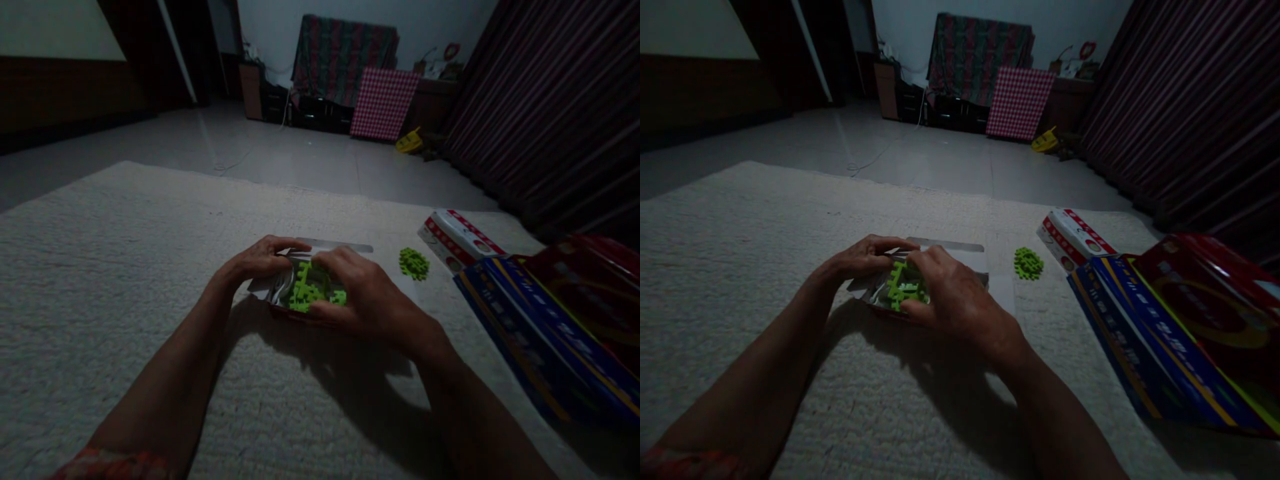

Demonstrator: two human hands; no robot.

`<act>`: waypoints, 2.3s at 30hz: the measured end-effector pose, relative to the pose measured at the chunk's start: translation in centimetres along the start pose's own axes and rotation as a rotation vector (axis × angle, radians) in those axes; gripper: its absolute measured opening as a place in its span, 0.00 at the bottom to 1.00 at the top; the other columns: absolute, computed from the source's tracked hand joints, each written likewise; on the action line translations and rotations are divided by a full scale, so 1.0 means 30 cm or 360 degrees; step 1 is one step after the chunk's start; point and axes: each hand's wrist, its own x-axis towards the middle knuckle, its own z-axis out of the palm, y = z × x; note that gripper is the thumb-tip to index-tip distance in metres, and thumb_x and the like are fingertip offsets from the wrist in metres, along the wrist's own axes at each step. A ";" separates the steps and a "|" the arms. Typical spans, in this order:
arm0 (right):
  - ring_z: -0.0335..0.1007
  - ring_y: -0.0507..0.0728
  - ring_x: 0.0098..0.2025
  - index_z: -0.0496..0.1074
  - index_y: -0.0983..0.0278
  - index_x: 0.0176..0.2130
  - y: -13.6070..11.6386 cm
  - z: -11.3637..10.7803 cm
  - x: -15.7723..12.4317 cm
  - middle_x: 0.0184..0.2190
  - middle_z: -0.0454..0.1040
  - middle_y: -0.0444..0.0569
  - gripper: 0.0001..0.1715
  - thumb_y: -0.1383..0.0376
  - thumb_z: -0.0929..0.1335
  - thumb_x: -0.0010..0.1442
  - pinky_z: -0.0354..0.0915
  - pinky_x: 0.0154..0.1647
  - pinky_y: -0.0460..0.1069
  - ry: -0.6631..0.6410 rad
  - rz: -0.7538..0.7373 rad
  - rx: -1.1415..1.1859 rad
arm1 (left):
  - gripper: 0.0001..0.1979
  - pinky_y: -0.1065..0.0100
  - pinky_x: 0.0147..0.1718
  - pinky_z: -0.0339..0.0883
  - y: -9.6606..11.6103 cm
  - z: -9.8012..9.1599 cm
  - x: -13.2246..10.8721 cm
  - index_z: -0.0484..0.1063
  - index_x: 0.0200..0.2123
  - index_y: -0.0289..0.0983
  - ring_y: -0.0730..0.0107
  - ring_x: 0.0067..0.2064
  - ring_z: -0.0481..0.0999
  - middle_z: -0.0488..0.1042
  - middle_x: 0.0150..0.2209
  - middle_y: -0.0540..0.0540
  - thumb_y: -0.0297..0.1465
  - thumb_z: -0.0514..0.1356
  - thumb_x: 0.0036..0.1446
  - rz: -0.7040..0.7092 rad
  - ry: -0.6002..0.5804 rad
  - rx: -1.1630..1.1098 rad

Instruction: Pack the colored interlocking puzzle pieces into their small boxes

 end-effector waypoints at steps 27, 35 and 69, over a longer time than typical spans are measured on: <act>0.67 0.54 0.34 0.72 0.63 0.39 0.056 0.090 0.017 0.36 0.74 0.48 0.08 0.63 0.71 0.57 0.60 0.34 0.48 -0.0253 0.0251 0.0057 | 0.33 0.70 0.32 0.63 0.018 0.004 -0.002 0.73 0.55 0.33 0.71 0.34 0.73 0.77 0.49 0.41 0.24 0.56 0.41 0.0021 0.0002 -0.0014; 0.69 0.55 0.38 0.73 0.63 0.40 0.058 0.089 0.013 0.39 0.75 0.48 0.08 0.66 0.70 0.58 0.62 0.37 0.48 -0.0272 0.0217 0.0119 | 0.32 0.71 0.29 0.61 0.019 0.002 -0.004 0.73 0.55 0.33 0.73 0.31 0.71 0.78 0.45 0.43 0.25 0.57 0.42 0.0008 0.0006 0.0034; 0.74 0.62 0.48 0.74 0.65 0.49 0.648 -0.121 -0.144 0.47 0.77 0.57 0.23 0.66 0.72 0.52 0.66 0.45 0.50 -0.0091 0.1460 -0.0649 | 0.31 0.70 0.29 0.62 0.026 0.002 -0.010 0.76 0.53 0.38 0.68 0.33 0.73 0.76 0.52 0.42 0.29 0.58 0.41 -0.0100 0.0074 0.0129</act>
